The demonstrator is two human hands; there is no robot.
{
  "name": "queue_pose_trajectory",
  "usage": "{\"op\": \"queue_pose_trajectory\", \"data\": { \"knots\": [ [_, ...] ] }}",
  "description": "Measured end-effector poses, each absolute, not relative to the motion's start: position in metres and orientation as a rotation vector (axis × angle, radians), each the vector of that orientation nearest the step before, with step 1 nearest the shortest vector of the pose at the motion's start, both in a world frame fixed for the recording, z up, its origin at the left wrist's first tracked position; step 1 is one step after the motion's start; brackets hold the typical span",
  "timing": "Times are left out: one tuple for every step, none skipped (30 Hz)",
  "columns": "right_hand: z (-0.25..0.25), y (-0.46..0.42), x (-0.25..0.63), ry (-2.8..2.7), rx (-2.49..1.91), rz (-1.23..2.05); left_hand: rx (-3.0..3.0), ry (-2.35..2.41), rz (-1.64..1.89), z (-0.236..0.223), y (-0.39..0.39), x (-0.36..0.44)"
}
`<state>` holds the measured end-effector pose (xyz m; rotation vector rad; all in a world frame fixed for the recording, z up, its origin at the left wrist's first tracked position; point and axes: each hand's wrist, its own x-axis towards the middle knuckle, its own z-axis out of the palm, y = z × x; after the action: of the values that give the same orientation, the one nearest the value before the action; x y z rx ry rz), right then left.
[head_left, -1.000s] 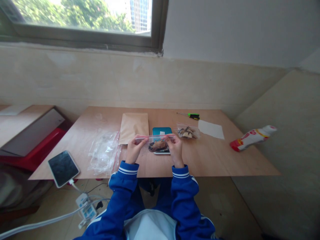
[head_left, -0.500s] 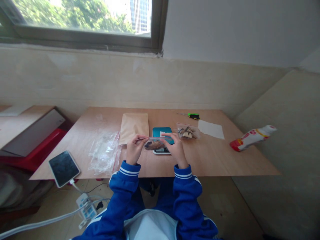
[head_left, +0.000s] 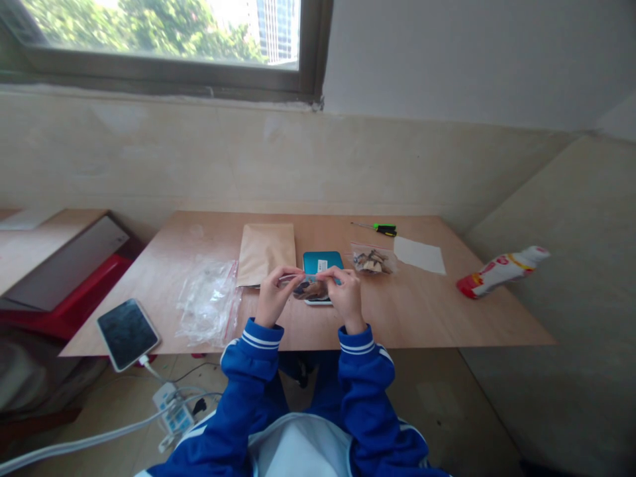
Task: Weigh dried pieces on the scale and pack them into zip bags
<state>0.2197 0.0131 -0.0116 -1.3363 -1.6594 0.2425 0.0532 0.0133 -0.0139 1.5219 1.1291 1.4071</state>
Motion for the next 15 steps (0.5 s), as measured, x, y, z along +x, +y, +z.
{"op": "queue_pose_trajectory", "data": {
  "knots": [
    [-0.011,0.013,0.220,-1.681,-1.338,0.239,1.515,1.136,1.417,-0.014,0.013,0.054],
    [-0.009,0.012,0.220,-1.713,-1.335,0.236,1.507,1.144,1.429,-0.014,0.014,0.054],
    [-0.007,0.012,0.219,-1.748,-1.326,0.235,1.500,1.152,1.440,-0.014,0.014,0.055],
    [-0.005,0.012,0.219,-1.780,-1.311,0.238,1.494,1.156,1.449,-0.014,0.014,0.055],
    [-0.003,0.011,0.218,-1.805,-1.294,0.242,1.491,1.154,1.454,-0.014,0.014,0.056],
    [-0.001,0.010,0.217,-1.821,-1.275,0.245,1.489,1.149,1.454,-0.014,0.014,0.056],
    [0.001,0.010,0.216,-1.828,-1.255,0.244,1.488,1.145,1.451,-0.014,0.014,0.057],
    [0.002,0.010,0.214,-1.829,-1.237,0.237,1.487,1.142,1.448,-0.014,0.013,0.057],
    [0.003,0.010,0.213,-1.825,-1.224,0.225,1.487,1.144,1.446,-0.013,0.013,0.058],
    [0.003,0.010,0.212,-1.818,-1.212,0.211,1.490,1.150,1.444,-0.013,0.012,0.058],
    [0.003,0.010,0.210,-1.809,-1.202,0.201,1.495,1.157,1.441,-0.012,0.012,0.059],
    [0.003,0.010,0.210,-1.798,-1.196,0.193,1.501,1.158,1.436,-0.012,0.011,0.059],
    [0.002,0.010,0.209,-1.782,-1.195,0.187,1.504,1.153,1.427,-0.012,0.011,0.059],
    [0.001,0.010,0.208,-1.766,-1.197,0.183,1.503,1.143,1.417,-0.012,0.010,0.060],
    [0.001,0.010,0.208,-1.749,-1.200,0.178,1.497,1.131,1.407,-0.012,0.010,0.060]
  ]
}}
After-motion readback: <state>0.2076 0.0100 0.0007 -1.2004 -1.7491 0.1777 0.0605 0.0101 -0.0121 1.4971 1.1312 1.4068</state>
